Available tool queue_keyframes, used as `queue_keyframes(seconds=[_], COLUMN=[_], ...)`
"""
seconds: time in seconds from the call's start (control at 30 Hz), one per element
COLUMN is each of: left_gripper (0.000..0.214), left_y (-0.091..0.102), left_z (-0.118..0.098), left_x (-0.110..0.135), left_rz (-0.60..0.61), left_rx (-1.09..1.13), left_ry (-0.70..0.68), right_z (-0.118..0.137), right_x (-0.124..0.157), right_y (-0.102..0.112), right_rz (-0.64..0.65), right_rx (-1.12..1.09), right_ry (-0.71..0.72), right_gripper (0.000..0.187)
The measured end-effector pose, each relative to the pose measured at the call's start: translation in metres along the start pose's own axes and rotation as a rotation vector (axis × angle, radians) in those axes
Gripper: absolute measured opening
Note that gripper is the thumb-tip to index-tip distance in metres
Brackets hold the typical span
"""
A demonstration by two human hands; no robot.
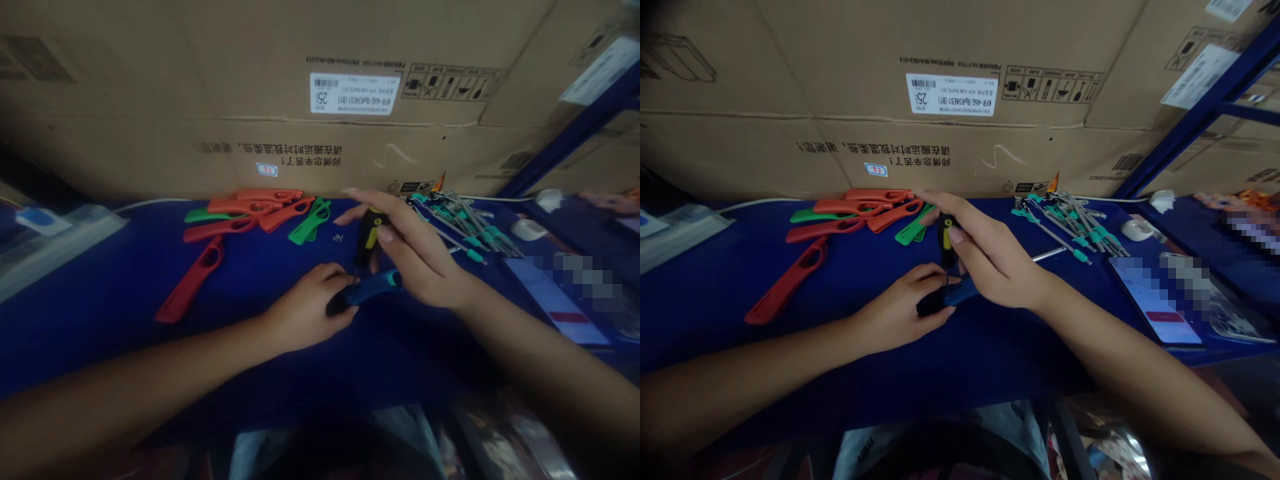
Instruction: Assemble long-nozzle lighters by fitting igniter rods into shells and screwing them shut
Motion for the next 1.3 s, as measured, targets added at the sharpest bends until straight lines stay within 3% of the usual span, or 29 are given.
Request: queue_keyframes(seconds=[0.07,0.23,0.47,0.67,0.73,0.87,1.1,1.17,1.3], left_gripper=[0.031,0.034,0.029,0.032,0.032,0.035,0.033,0.033,0.031], left_y=[0.000,-0.001,-0.001,-0.001,-0.001,-0.001,-0.003,-0.002,-0.001], left_z=[0.000,0.003,0.001,0.001,0.002,0.003,0.003,0.003,0.001], left_x=[0.000,0.002,0.000,0.002,0.002,0.001,0.002,0.002,0.001], left_rz=[0.005,0.003,0.025,-0.011,-0.003,0.009,0.001,-0.002,0.005], left_rx=[-0.004,-0.014,0.001,-0.020,-0.015,-0.010,-0.023,-0.024,-0.015], left_ry=[0.001,0.020,0.017,-0.001,0.005,0.020,0.005,0.004,0.005], right_z=[-0.002,0.015,0.000,0.031,0.030,0.020,0.032,0.032,0.024], right_x=[0.000,0.010,0.001,0.020,0.017,0.005,0.013,0.012,0.002], right_y=[-0.003,0.017,0.005,0.026,0.024,0.013,0.026,0.024,0.013], right_rz=[0.029,-0.237,-0.070,-0.378,-0.322,-0.117,-0.301,-0.276,-0.118], right_rx=[-0.028,0.199,-0.033,0.285,0.253,0.059,0.246,0.252,0.108], right_ry=[0.002,0.258,0.050,0.422,0.402,0.228,0.387,0.379,0.233], right_gripper=[0.044,0.032,0.037,0.028,0.028,0.040,0.026,0.027,0.041])
Point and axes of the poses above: each hand's wrist, its own x-axis away from the middle knuckle, its own y-axis out of the back of the hand, z = x × y, the point moved 10 cm from there along -x, towards the middle knuckle, and after that the axes turned 9 degrees about -y, right-handed, at the moved point
